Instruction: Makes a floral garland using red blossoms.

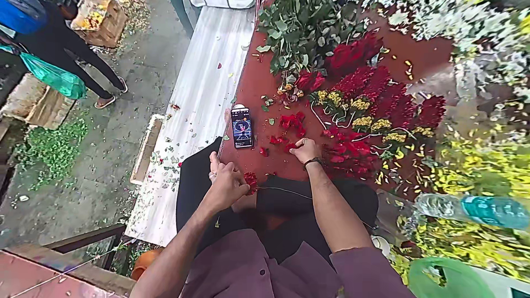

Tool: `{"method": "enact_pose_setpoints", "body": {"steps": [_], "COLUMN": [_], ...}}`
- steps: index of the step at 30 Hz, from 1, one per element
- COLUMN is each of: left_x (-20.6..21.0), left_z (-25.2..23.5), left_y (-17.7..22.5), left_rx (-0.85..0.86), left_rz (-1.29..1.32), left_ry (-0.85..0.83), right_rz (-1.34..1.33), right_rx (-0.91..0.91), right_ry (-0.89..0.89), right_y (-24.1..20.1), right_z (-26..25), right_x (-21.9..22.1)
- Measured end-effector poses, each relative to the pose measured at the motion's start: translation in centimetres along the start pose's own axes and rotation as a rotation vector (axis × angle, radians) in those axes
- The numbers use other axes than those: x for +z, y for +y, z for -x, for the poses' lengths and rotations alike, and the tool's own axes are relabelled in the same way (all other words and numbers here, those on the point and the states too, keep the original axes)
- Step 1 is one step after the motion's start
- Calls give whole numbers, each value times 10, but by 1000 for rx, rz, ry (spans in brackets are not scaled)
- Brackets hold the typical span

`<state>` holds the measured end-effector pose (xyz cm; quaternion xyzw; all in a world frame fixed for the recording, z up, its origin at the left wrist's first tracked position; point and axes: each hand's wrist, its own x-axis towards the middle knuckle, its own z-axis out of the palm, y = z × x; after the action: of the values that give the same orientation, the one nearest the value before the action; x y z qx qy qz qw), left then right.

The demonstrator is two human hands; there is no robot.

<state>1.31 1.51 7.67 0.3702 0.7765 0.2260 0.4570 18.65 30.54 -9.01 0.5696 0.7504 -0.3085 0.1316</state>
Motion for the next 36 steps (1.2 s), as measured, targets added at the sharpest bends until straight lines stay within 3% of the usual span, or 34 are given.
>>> {"method": "enact_pose_setpoints", "body": {"steps": [4, 8, 17, 24, 36], "left_x": [-2, -4, 3, 7, 9], "left_z": [7, 14, 21, 19, 17], "left_y": [-2, 2, -1, 2, 6], "left_rx": [16, -48, -102, -90, -96], "left_rz": [78, 113, 117, 101, 100], "left_ry": [33, 55, 44, 46, 53], "right_rz": [-117, -497, -983, -1073, -1063], "right_rx": [-37, -52, -247, -399, -437], "right_ry": [29, 40, -22, -52, -76], "right_y": [-5, 1, -34, -37, -34], "right_z": [5, 19, 113, 134, 128], "right_x": [1, -8, -52, -51, -50]}}
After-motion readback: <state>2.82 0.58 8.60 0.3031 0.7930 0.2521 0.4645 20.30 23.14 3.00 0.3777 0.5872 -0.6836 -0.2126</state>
